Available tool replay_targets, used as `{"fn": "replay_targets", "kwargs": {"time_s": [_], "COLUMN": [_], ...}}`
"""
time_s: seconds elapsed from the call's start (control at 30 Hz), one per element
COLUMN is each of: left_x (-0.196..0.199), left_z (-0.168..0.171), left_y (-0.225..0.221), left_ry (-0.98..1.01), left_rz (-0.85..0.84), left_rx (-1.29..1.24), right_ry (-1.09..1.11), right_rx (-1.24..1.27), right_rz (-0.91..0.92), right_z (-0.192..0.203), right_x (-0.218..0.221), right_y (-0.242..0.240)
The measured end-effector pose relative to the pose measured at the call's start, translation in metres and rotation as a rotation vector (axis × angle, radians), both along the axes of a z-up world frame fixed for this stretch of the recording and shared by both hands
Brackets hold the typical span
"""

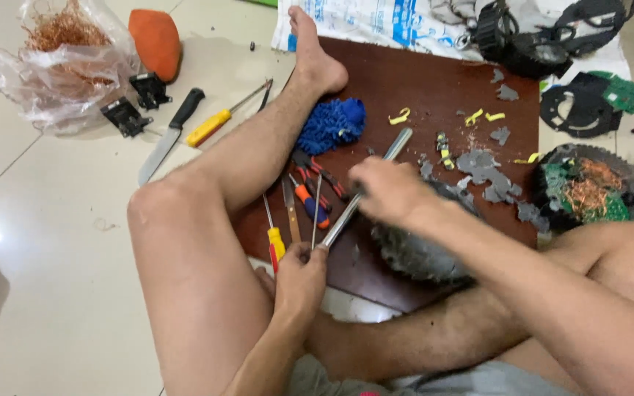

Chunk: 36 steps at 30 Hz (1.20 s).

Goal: Disassembling and cleaning a motor housing using a screwdriver and a cloth while sitting on the floor.

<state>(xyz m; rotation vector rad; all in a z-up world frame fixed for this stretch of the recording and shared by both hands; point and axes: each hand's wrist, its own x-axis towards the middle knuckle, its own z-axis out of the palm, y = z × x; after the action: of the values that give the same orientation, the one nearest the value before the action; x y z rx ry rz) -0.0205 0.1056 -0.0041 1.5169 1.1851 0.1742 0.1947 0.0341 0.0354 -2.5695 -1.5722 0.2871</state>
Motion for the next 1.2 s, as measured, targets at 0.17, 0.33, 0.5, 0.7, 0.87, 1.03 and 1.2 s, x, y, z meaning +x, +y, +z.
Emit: {"fn": "replay_targets", "kwargs": {"time_s": [0.17,0.33,0.5,0.7,0.87,1.03,1.2], "left_x": [0.014,0.016,0.013,0.01,0.018,0.029,0.025], "left_z": [0.032,0.007,-0.021,0.022,-0.015,-0.024,0.021], "left_y": [-0.002,0.004,0.003,-0.01,0.0,0.002,-0.01], "left_ry": [0.16,0.183,0.192,0.169,0.184,0.18,0.267], "left_rz": [-0.069,-0.018,-0.026,0.02,-0.035,-0.075,-0.131], "left_rx": [-0.011,-0.005,0.126,-0.014,0.113,0.132,-0.015], "right_ry": [0.062,-0.078,0.168,0.132,0.079,0.02,0.242], "right_rx": [-0.197,-0.109,-0.013,0.204,0.871,0.581,-0.467], "right_rz": [-0.455,-0.36,-0.149,-0.518,-0.824,-0.93,-1.011], "right_z": [0.051,0.015,-0.028,-0.026,0.043,0.085,0.022], "right_x": [0.054,0.084,0.099,0.111,0.163,0.106,0.08], "right_y": [-0.017,0.033,0.115,0.136,0.069,-0.102,-0.171]}}
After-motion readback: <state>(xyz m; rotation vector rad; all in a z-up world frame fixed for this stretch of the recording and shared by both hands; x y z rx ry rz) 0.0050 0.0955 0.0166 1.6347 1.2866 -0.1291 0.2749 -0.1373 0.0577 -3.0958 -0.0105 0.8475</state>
